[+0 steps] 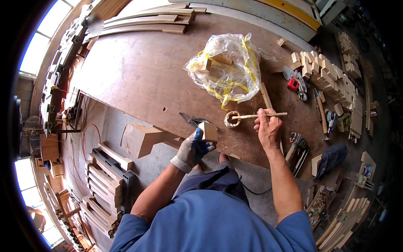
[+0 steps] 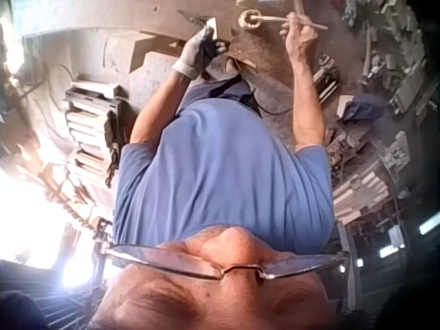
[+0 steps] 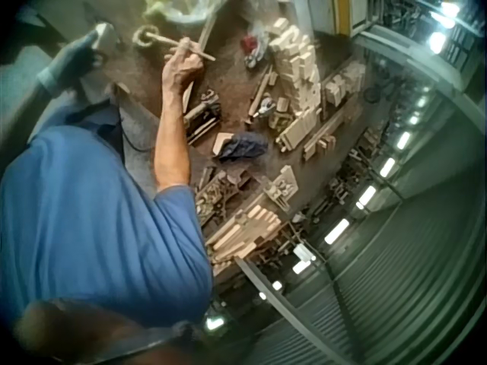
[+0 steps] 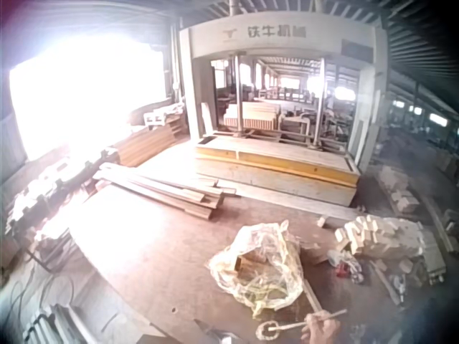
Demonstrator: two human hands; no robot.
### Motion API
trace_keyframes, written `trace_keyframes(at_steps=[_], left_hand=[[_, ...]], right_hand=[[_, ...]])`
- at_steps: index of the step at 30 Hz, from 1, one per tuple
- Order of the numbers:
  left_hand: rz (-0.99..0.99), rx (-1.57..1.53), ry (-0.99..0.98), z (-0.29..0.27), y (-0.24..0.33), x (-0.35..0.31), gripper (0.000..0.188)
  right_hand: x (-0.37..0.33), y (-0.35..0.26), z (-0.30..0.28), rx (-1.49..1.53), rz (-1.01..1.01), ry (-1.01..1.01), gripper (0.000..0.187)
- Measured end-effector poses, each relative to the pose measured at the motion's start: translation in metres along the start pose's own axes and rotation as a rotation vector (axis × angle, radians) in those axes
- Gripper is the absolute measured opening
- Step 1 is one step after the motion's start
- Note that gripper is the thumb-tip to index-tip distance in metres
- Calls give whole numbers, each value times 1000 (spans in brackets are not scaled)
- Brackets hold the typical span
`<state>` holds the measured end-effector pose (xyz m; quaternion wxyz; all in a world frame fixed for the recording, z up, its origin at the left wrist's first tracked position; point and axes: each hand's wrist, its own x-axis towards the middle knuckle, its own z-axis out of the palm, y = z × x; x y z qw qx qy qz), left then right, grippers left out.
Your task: The person assembles small wooden parts by applying glue to one piece and joining it to another, then securing the joint with a nail gun. The process is repeated for multiple identical wooden components on a workbench.
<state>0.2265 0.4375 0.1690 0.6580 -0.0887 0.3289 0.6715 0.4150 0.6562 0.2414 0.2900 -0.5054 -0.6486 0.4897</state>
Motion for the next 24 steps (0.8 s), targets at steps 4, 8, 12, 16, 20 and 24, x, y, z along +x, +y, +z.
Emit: trace_keyframes(at_steps=[4,8,12,16,20,24], left_hand=[[-27,-55,3,-1,-3,11,48],[-33,-59,53,-7,-8,18,50],[-30,-85,54,-4,-8,27,51],[-22,-156,81,8,-8,32,52],[-42,-203,43,2,-8,36,53],[-54,-127,119,8,-10,37,57]], right_hand=[[-2,10,-1,10,52,-32,32],[-1,18,-5,123,150,17,33],[0,16,-12,209,147,79,36],[-3,21,-9,131,137,47,36],[1,25,-18,238,196,102,33],[-4,29,-25,221,167,85,33]])
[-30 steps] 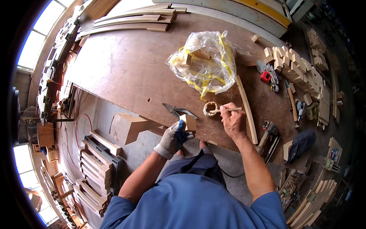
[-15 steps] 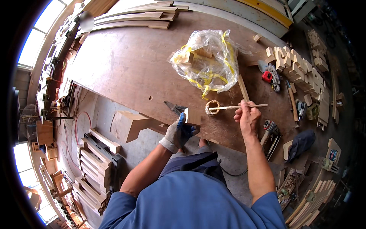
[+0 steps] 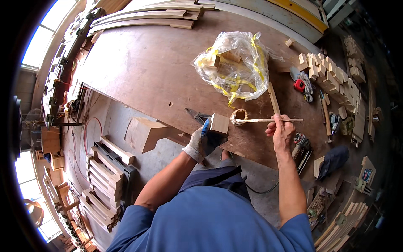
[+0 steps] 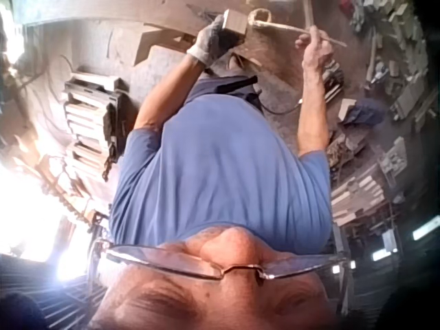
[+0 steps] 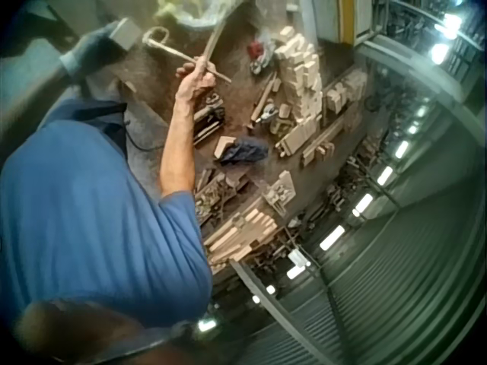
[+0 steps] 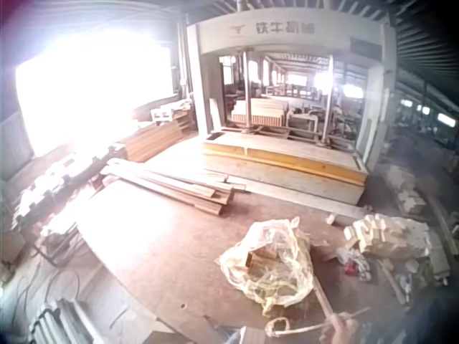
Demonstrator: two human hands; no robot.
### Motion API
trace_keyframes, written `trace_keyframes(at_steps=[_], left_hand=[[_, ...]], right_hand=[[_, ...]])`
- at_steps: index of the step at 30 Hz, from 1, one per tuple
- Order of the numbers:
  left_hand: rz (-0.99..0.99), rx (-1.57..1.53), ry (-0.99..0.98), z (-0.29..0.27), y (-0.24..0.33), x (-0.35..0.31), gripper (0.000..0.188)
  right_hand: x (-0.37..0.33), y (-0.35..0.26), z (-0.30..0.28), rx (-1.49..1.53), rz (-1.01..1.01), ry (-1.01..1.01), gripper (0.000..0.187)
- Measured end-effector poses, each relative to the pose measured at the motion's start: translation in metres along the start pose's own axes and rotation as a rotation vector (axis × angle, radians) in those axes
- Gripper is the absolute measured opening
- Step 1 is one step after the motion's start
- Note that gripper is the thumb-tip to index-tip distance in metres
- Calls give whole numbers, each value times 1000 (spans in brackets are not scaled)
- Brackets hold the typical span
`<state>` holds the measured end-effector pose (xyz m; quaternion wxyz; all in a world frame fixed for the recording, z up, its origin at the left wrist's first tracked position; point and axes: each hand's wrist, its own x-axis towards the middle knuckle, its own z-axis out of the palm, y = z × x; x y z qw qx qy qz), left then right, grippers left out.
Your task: The person assembles small wooden parts by applying glue to one piece and joining it to another, then securing the joint with a nail gun. The process is repeated for multiple identical wooden components on a workbench.
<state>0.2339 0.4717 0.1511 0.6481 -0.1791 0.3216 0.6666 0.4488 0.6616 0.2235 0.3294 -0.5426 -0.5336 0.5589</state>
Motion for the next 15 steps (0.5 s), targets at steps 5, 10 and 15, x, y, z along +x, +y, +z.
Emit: trace_keyframes(at_steps=[5,10,15], left_hand=[[-34,-49,-172,-17,-1,6,61],[-65,-42,-192,-14,-2,7,61],[-64,-37,-178,-6,-1,0,62]], right_hand=[[-7,-20,-13,264,22,-48,28],[-37,-41,10,249,-16,-201,26],[-43,-37,23,175,-48,-233,26]])
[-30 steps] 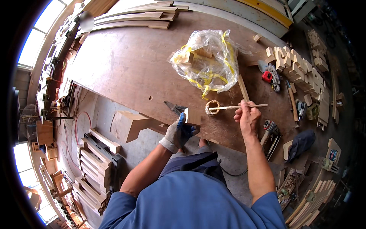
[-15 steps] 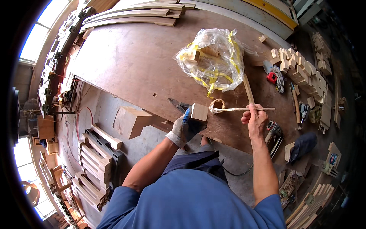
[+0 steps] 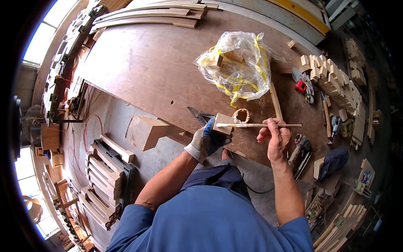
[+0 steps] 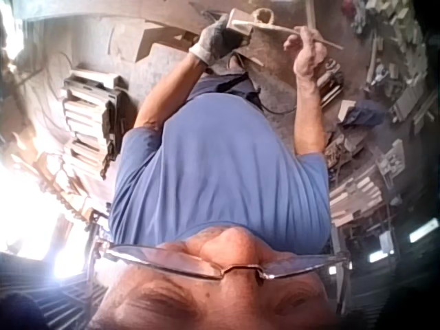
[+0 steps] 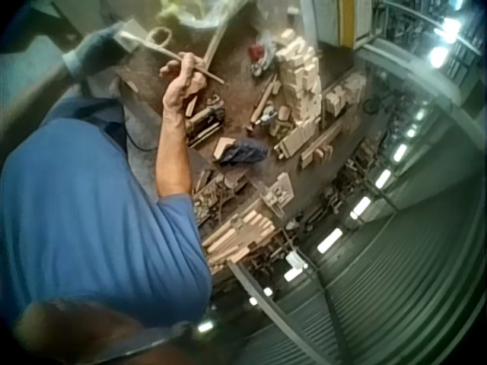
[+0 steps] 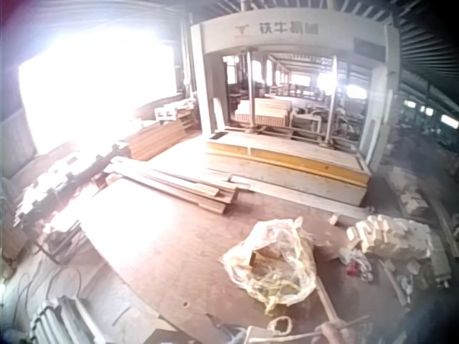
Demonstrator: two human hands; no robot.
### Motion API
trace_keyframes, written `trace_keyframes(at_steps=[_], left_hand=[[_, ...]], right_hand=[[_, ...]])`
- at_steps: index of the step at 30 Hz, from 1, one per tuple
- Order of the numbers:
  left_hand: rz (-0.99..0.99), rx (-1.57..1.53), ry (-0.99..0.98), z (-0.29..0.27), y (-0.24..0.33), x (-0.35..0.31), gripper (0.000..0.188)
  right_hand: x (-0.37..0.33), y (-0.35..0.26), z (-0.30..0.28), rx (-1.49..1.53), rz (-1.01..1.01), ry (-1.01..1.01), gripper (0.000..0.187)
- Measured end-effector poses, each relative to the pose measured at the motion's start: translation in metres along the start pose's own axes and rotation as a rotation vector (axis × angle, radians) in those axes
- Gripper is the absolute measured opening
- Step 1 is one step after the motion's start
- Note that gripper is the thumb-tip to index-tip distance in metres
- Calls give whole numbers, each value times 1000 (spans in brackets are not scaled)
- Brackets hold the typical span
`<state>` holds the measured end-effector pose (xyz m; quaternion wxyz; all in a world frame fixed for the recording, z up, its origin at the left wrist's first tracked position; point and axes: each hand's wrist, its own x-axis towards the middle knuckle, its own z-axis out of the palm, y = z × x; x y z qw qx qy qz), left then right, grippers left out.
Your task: The person assembles small wooden parts by applying glue to one piece and joining it to another, then securing the joint with a nail gun. The process is repeated for multiple identical wooden components on a workbench.
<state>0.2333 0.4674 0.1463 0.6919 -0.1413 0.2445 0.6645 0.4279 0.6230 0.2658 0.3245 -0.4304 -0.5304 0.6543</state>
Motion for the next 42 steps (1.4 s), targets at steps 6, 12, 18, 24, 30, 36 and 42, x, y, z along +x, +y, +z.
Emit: trace_keyframes(at_steps=[6,12,18,24,30,36,42], left_hand=[[32,23,-40,-1,1,-3,64],[57,34,-61,-1,-1,-4,61],[40,20,-40,5,4,-10,60],[54,-52,-17,11,6,-12,52],[119,-39,-21,6,4,-9,52],[122,-21,-25,2,4,-10,54],[126,-20,-27,7,5,-10,56]], right_hand=[[2,2,7,1,-41,26,27],[3,4,9,-9,-50,37,26],[0,5,10,-19,-73,69,26],[-4,0,10,-52,-43,100,26],[-10,-7,10,-108,-35,133,27],[-20,-23,12,-211,-135,63,29],[-28,-24,15,-205,-274,-26,22]])
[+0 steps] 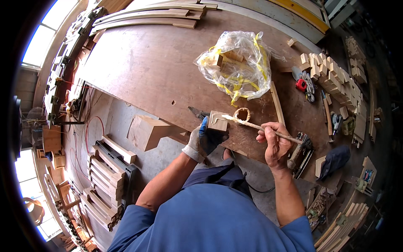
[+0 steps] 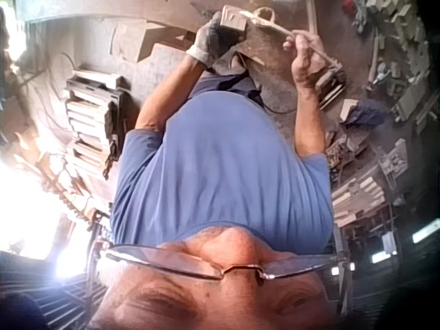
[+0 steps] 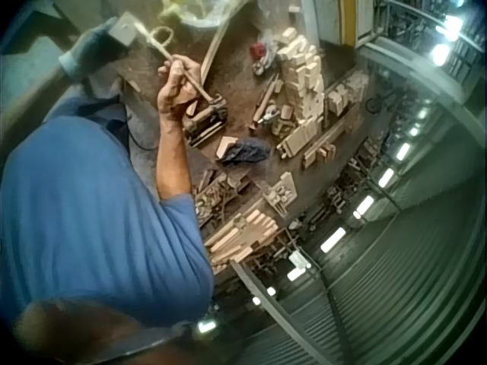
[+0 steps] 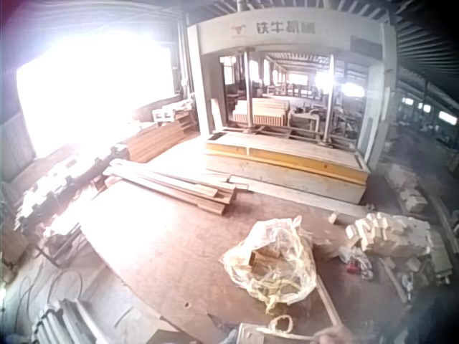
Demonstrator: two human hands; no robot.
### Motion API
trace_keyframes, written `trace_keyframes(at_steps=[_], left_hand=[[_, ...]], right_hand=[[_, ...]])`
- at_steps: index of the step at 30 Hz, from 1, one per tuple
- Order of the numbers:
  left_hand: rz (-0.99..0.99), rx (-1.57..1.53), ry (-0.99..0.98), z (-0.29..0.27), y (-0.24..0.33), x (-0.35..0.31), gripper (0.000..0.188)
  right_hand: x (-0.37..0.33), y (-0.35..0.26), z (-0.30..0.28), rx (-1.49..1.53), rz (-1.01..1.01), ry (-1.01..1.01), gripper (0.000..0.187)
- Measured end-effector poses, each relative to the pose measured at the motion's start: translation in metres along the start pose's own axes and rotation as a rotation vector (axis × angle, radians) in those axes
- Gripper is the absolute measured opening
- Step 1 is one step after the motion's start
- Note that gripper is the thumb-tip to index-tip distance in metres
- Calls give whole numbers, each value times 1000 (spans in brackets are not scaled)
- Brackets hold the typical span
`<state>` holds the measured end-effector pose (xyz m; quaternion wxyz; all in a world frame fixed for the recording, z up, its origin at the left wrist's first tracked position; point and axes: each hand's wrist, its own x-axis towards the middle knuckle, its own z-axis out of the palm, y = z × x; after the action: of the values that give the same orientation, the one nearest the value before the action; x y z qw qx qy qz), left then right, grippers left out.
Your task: The person assembles small wooden parts by applying glue to one piece and joining it to another, then securing the joint with a nail gun. The process is repeated for multiple identical wooden components on a workbench.
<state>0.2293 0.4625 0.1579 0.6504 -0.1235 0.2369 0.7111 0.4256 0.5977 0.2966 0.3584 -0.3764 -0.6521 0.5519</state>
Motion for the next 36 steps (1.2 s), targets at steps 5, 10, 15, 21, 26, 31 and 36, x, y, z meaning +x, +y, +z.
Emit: trace_keyframes(at_steps=[5,10,15,21,26,31,36], left_hand=[[18,-3,16,1,1,-2,55],[46,15,90,1,2,-2,52],[60,9,78,-1,2,-1,50],[32,10,98,2,0,-3,51],[48,6,151,5,1,-5,52],[51,22,133,7,1,-5,52],[65,20,104,9,1,-3,53]], right_hand=[[-5,0,-1,-75,-76,-104,20],[-10,-14,1,-132,-116,-199,20],[-6,-11,1,-41,-82,-132,18],[-4,-12,11,-76,-111,-160,18],[-3,-17,8,-140,-140,-241,18],[1,-22,3,-200,-196,-231,17],[0,-20,6,-200,-243,-181,16]])
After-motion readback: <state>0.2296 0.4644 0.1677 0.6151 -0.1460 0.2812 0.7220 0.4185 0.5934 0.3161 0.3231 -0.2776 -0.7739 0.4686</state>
